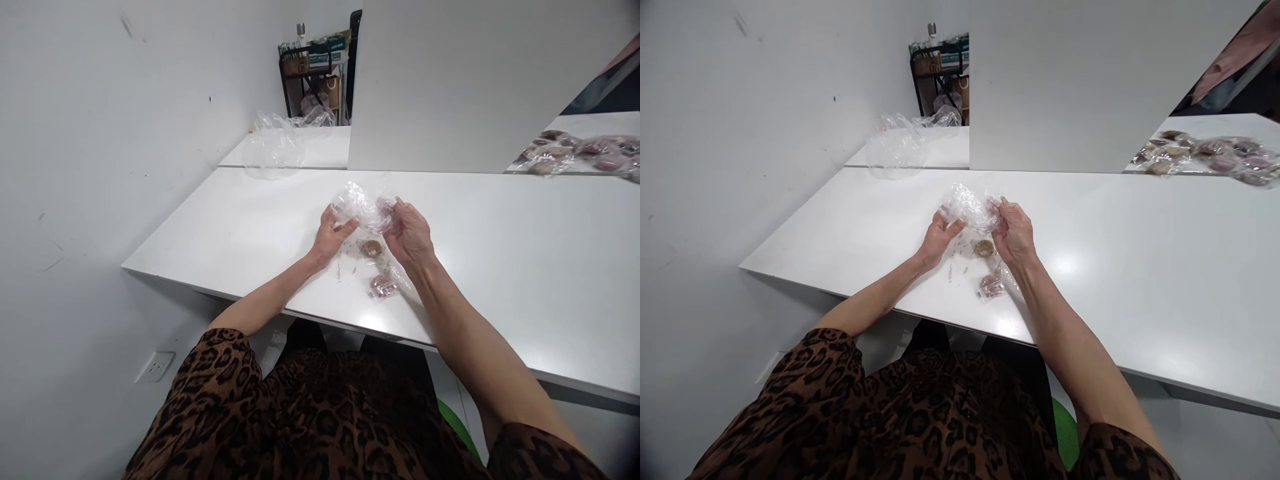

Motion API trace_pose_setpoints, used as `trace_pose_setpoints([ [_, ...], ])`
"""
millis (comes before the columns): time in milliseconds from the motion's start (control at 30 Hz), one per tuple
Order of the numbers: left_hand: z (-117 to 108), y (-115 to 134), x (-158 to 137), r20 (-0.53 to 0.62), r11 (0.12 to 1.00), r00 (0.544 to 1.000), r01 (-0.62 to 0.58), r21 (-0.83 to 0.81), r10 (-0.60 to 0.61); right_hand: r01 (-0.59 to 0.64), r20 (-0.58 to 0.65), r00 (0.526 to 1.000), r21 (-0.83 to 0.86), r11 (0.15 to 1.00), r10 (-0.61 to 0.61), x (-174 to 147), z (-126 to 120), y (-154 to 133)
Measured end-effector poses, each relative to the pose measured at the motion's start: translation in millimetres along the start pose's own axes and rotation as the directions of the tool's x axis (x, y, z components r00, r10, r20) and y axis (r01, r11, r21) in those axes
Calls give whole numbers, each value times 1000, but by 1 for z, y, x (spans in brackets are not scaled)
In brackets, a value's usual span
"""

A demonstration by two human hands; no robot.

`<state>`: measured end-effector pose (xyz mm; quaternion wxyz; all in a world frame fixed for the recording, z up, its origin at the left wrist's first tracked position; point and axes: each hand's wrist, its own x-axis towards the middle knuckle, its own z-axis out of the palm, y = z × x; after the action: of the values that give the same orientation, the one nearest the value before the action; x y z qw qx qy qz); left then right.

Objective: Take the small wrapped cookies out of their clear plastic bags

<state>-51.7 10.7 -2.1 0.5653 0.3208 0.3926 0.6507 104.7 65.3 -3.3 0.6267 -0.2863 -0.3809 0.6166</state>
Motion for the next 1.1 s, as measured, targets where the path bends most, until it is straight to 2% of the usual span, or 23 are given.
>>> trace_pose_setpoints([
  [100,-2,7,3,-44,995,994,-98,29,100,-32,48,998,-56,998,34,-8,5,-6],
  [267,3,19,1,-58,999,998,16,31,-14,-49,-23,999,-14,999,49,-5,4,-5],
  [433,2,26,4,-129,999,992,7,53,0,-83,-154,984,72,994,93,4,-2,-2],
  [633,0,47,15,-131,999,990,43,-17,-45,-98,-171,979,58,993,107,7,-4,1],
  [733,10,62,19,-103,999,994,13,-49,-18,-123,-113,986,16,992,124,7,-5,1],
  [900,43,85,27,-27,998,999,-38,-43,37,-98,101,989,-117,988,110,4,-4,-5],
  [1000,62,82,26,117,996,991,-70,52,63,-45,260,959,-242,969,109,2,-3,-4],
  [1100,70,63,10,346,970,937,-126,206,48,13,336,937,-311,950,98,2,-6,1],
])
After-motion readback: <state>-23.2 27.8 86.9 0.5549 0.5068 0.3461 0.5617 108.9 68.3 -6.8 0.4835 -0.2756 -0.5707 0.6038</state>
